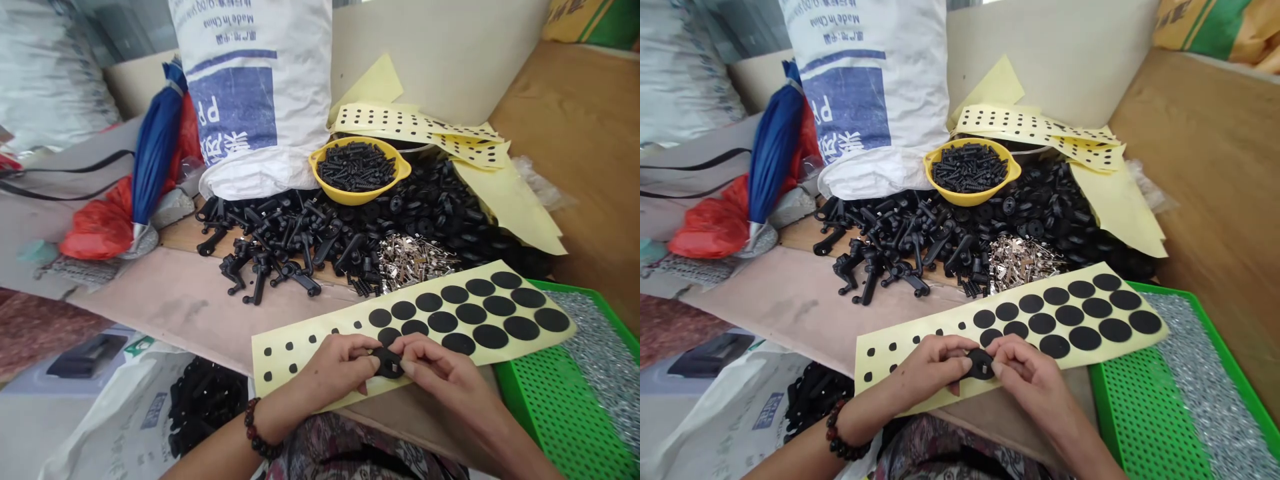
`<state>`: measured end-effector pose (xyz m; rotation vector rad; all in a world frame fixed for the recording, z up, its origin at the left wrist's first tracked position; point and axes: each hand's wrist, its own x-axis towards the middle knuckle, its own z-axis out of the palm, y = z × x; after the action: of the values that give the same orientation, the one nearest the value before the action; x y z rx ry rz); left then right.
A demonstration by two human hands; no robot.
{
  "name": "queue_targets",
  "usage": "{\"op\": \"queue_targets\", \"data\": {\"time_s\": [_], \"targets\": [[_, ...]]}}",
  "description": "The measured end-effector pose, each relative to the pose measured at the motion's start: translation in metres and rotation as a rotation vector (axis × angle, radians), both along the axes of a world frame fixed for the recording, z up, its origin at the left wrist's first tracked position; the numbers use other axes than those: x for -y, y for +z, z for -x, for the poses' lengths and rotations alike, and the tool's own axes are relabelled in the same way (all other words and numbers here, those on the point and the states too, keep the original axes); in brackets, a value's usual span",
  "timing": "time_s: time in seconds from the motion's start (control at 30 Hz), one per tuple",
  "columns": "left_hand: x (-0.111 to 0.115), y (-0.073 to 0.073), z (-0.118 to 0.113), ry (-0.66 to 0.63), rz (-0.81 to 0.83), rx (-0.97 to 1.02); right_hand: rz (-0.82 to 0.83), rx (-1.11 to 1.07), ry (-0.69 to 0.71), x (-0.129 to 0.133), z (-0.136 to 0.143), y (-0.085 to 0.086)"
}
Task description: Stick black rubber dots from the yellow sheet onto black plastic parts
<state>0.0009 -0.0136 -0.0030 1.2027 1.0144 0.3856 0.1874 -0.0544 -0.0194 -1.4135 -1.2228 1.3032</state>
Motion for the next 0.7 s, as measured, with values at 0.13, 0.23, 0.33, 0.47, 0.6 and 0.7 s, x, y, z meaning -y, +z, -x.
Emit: {"op": "queue_targets", "data": {"time_s": [0.13, 0.23, 0.33, 0.47, 0.6, 0.7], "targets": [[0.004, -0.003, -0.002, 0.054, -0.036, 0.015, -0.023, 0.045, 0.022, 0.000, 0.000, 0.004], [0.008, -0.005, -0.003, 0.082, -0.089, 0.021, -0.054, 0.094, 0.044, 0.001, 0.000, 0.004], [0.011, -0.005, -0.002, 0.063, -0.115, 0.007, -0.079, 0.113, 0.051, 0.002, -0.001, 0.002], [0.011, -0.003, -0.002, 0.043, -0.116, 0.011, -0.103, 0.105, 0.034, 0.004, 0.001, 0.002], [0.009, -0.003, -0.004, 0.045, -0.079, -0.014, -0.123, 0.093, 0.022, 0.006, 0.005, 0.005], [0.009, -0.002, -0.006, 0.038, -0.069, -0.054, -0.152, 0.108, 0.022, 0.008, 0.007, 0.007]]}}
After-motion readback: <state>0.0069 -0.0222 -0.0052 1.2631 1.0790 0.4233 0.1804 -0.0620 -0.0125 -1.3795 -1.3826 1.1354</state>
